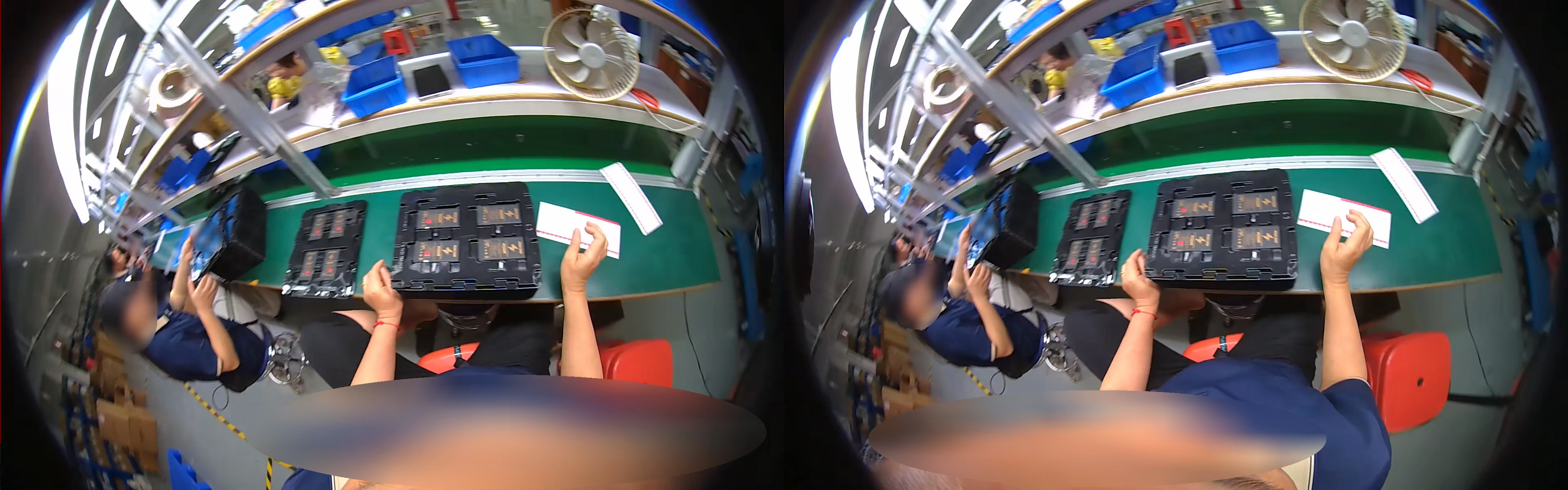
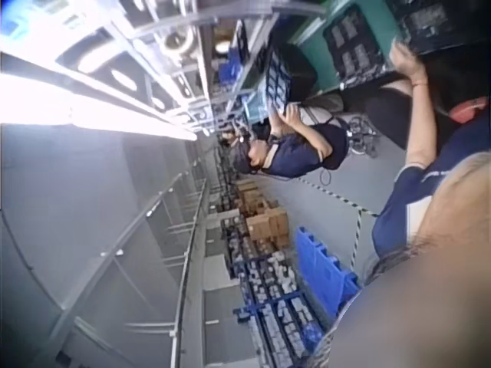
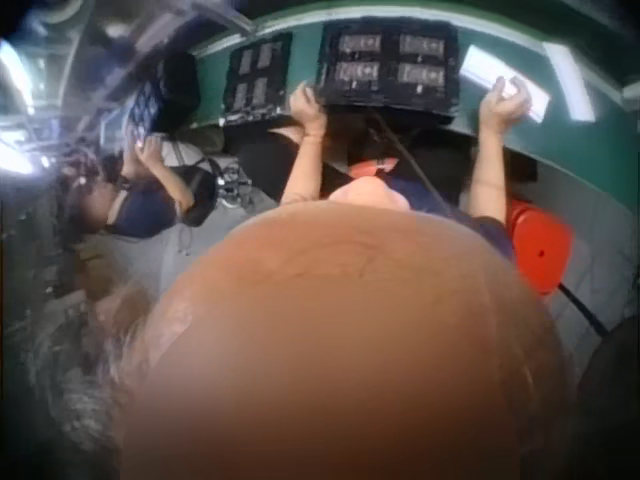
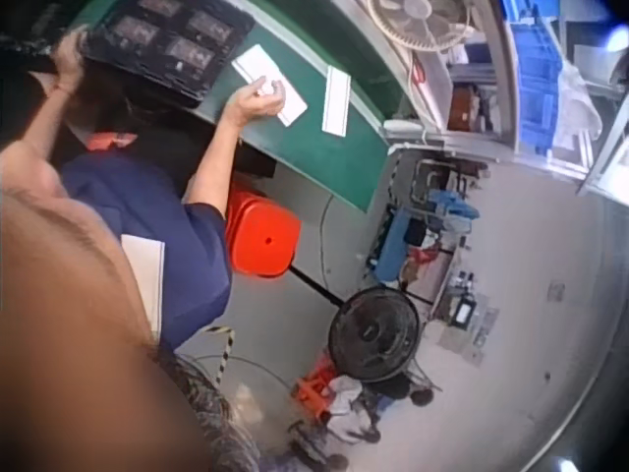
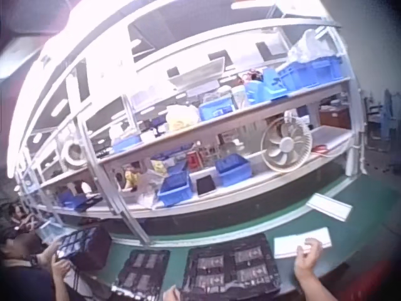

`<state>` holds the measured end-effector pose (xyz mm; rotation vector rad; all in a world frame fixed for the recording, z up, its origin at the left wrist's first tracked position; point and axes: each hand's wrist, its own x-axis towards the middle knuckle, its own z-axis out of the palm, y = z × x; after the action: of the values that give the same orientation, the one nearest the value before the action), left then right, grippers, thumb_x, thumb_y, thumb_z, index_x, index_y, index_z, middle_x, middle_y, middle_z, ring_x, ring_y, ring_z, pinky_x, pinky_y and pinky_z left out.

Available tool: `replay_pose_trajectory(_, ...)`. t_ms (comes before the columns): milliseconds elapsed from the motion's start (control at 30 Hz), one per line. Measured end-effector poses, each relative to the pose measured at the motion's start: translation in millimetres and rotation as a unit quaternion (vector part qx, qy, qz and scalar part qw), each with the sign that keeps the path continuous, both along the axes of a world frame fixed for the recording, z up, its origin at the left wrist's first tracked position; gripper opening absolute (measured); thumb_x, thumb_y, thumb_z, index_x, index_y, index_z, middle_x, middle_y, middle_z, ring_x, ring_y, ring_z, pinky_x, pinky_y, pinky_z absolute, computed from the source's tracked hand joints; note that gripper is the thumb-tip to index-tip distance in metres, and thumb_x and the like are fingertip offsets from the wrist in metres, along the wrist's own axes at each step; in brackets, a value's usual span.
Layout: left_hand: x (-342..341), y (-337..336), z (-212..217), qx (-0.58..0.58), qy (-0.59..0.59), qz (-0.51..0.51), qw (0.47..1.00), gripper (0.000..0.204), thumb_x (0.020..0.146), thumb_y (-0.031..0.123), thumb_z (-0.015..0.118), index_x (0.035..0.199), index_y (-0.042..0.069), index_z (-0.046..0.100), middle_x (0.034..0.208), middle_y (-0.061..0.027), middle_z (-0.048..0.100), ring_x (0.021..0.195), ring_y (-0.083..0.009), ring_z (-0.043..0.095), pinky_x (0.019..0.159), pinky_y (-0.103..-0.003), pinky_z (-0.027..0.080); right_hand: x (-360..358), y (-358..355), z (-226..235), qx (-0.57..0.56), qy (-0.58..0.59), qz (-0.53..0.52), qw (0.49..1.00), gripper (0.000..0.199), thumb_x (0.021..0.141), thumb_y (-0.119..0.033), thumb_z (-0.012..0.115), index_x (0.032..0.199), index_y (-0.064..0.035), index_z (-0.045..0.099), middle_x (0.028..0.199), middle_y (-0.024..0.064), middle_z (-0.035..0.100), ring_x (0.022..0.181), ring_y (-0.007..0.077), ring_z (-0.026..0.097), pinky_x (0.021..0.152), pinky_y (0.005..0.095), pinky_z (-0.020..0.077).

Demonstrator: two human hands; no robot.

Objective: Assembling small electronic components into trays on a production line.

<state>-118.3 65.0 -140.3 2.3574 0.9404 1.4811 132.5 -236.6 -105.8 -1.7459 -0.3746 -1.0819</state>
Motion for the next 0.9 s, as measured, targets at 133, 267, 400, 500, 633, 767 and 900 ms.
replay_pose_trajectory(133, -0.4, -3.9, 0.8, -0.037, -0.037, -0.034, 0.998, 0.021, 0.096, 0.01, 0.053, 0.113, 0.001, 0.063, 0.094, -0.0128, 0.07, 0.09, -0.0316, 0.064, 0.081, -0.042, 0.049, 25.8, -44.4, 1.9, -0.127, 0.102, -0.062, 0.985, 0.015, 0.083, -0.018, 0.071, 0.093, -0.0111, 0.062, 0.103, 0.0063, 0.063, 0.106, 0.0285, 0.054, 0.097, 0.044, 0.0326)
replay_pose_trajectory(267, -9.9, 0.0, 0.7, -0.048, -0.047, -0.039, 0.997, 0.022, 0.095, 0.007, 0.053, 0.114, -0.001, 0.063, 0.094, -0.0135, 0.07, 0.091, -0.0319, 0.064, 0.083, -0.041, 0.05, 47.6, -55.3, 28.6, -0.244, 0.218, -0.023, 0.945, 0.011, 0.078, -0.019, 0.075, 0.085, -0.0145, 0.069, 0.106, 0.0052, 0.063, 0.113, 0.027, 0.051, 0.101, 0.0461, 0.0289)
replay_pose_trajectory(400, -6.7, -3.0, -3.2, -0.06, -0.043, -0.058, 0.996, 0.023, 0.094, 0.007, 0.054, 0.114, -0.002, 0.062, 0.093, -0.0137, 0.07, 0.089, -0.0308, 0.064, 0.081, -0.04, 0.05, 69.2, -54.8, 32.0, -0.327, 0.258, 0.005, 0.909, 0.016, 0.076, -0.019, 0.077, 0.09, -0.0144, 0.073, 0.113, 0.006, 0.062, 0.119, 0.0272, 0.046, 0.103, 0.0464, 0.0261)
replay_pose_trajectory(500, -11.8, -3.0, 0.7, -0.068, -0.028, -0.074, 0.995, 0.025, 0.095, 0.007, 0.055, 0.117, -0.002, 0.06, 0.095, -0.0138, 0.069, 0.089, -0.0304, 0.063, 0.082, -0.039, 0.049, 79.0, -42.1, 32.5, -0.391, 0.25, 0.037, 0.885, 0.024, 0.074, -0.018, 0.077, 0.098, -0.0157, 0.075, 0.118, 0.0072, 0.06, 0.122, 0.028, 0.044, 0.104, 0.0462, 0.0249)
replay_pose_trajectory(633, -23.4, 0.5, 15.0, -0.242, -0.071, -0.143, 0.957, 0.035, 0.091, -0.003, 0.059, 0.126, -0.001, 0.054, 0.103, -0.0111, 0.065, 0.093, -0.0175, 0.062, 0.086, -0.031, 0.05, 85.6, -25.8, 28.8, -0.423, 0.241, 0.039, 0.873, 0.017, 0.072, -0.014, 0.077, 0.088, -0.0149, 0.077, 0.118, 0.0078, 0.061, 0.121, 0.0278, 0.044, 0.104, 0.0467, 0.0253)
replay_pose_trajectory(767, -33.3, 16.8, 64.2, -0.267, -0.164, -0.138, 0.939, 0.018, 0.096, -0.002, 0.057, 0.114, -0.003, 0.059, 0.103, -0.0083, 0.064, 0.094, -0.0132, 0.062, 0.086, -0.024, 0.05, 86.5, -22.8, 21.4, -0.416, 0.218, 0.043, 0.882, 0.011, 0.07, -0.008, 0.075, 0.08, -0.0115, 0.075, 0.109, 0.0084, 0.062, 0.113, 0.0286, 0.048, 0.099, 0.0452, 0.0305)
replay_pose_trajectory(900, 7.3, 6.3, 133.3, -0.246, -0.126, -0.249, 0.928, 0.011, 0.092, -0.004, 0.059, 0.102, -0.004, 0.065, 0.101, -0.0096, 0.066, 0.093, -0.0148, 0.064, 0.083, -0.026, 0.05, 79.9, -28.3, 24.3, -0.398, 0.222, 0.024, 0.89, 0.02, 0.071, -0.007, 0.074, 0.091, -0.01, 0.076, 0.107, 0.0082, 0.061, 0.108, 0.029, 0.049, 0.095, 0.0425, 0.0336)
